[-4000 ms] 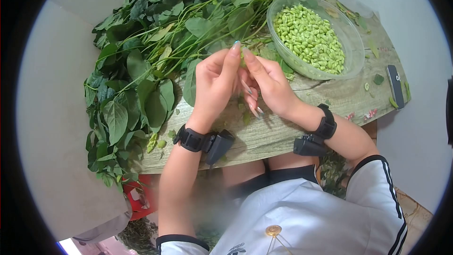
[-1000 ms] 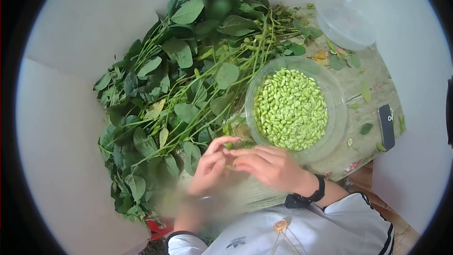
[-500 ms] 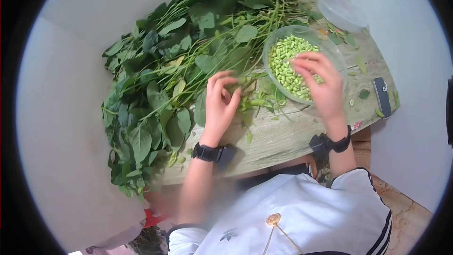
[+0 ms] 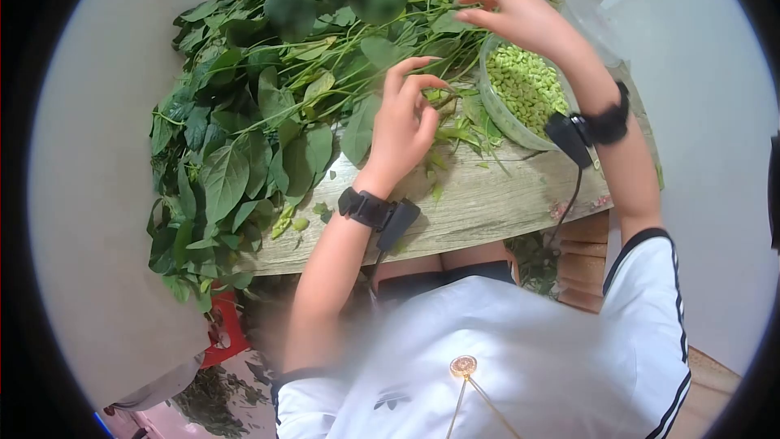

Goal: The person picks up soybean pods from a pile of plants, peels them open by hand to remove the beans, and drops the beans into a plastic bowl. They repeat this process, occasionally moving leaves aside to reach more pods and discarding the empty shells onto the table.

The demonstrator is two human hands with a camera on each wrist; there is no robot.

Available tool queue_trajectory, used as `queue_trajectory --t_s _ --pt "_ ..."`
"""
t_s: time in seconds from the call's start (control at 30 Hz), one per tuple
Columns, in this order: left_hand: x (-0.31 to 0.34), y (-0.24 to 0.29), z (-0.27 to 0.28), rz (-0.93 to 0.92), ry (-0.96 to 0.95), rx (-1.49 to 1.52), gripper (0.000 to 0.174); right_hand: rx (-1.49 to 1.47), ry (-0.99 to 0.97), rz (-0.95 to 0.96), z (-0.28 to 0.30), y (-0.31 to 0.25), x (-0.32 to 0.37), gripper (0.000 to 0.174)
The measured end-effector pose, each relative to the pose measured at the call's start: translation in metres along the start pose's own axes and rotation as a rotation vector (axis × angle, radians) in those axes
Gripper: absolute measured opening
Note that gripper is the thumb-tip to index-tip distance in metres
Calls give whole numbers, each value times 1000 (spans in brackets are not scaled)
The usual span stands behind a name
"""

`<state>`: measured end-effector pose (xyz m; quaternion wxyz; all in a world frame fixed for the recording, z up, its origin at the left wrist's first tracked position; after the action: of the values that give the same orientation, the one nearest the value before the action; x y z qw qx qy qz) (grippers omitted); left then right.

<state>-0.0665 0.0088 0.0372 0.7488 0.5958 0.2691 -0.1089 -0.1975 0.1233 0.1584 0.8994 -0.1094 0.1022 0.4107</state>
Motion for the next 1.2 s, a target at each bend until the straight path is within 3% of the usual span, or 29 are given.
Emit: queue_trajectory --t_s 0.23,0.4,0.47,0.57,0.7,0.77,0.83,0.9,0.97,1.0,1.07,1.13,1.2 --pt "-2 0 -1 4 -26 34 29 157 317 -11 -80 7 -75 25" --pt "-2 7 -5 4 -80 4 27 199 188 -4 -126 9 -97 24" --pt "-1 7 -6 18 -96 -8 27 211 121 0 -138 6 -101 14" --pt "-2 5 -7 17 -101 -16 28 199 244 35 -134 -1 -101 8" --pt "-3 8 -3 -28 -71 -34 27 179 185 -5 -128 1 -94 8" --pt "-4 10 1 -12 -73 -20 29 83 176 3 -122 8 -91 16" --pt "-7 26 13 -242 86 -294 30 -31 192 -22 -118 17 -85 15" --pt "-14 32 19 -297 92 -408 35 -145 219 -50 -110 26 -81 14" --pt "-24 31 20 -275 189 -662 42 -240 203 -94 -109 30 -73 13" --pt "-32 20 13 -179 91 -788 54 -263 210 -93 -107 29 -71 13" --pt "-44 3 -4 -119 73 -939 60 -280 229 -93 -108 24 -68 13" --pt "-56 -26 -19 -15 -10 -1130 81 -300 249 -87 -109 19 -67 13" --pt "-61 -47 -29 51 -28 -1190 80 -291 306 -78 -106 17 -65 13"
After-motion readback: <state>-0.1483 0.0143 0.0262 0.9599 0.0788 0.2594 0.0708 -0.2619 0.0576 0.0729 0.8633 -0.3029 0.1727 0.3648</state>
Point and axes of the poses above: each hand's wrist, its own x-axis away from the middle knuckle, its own z-axis out of the back of the hand, y = z × x, the point moved 6 cm from there along -x, towards the middle knuckle, and after that the axes turned 8 degrees about x, right-handed, at the moved point
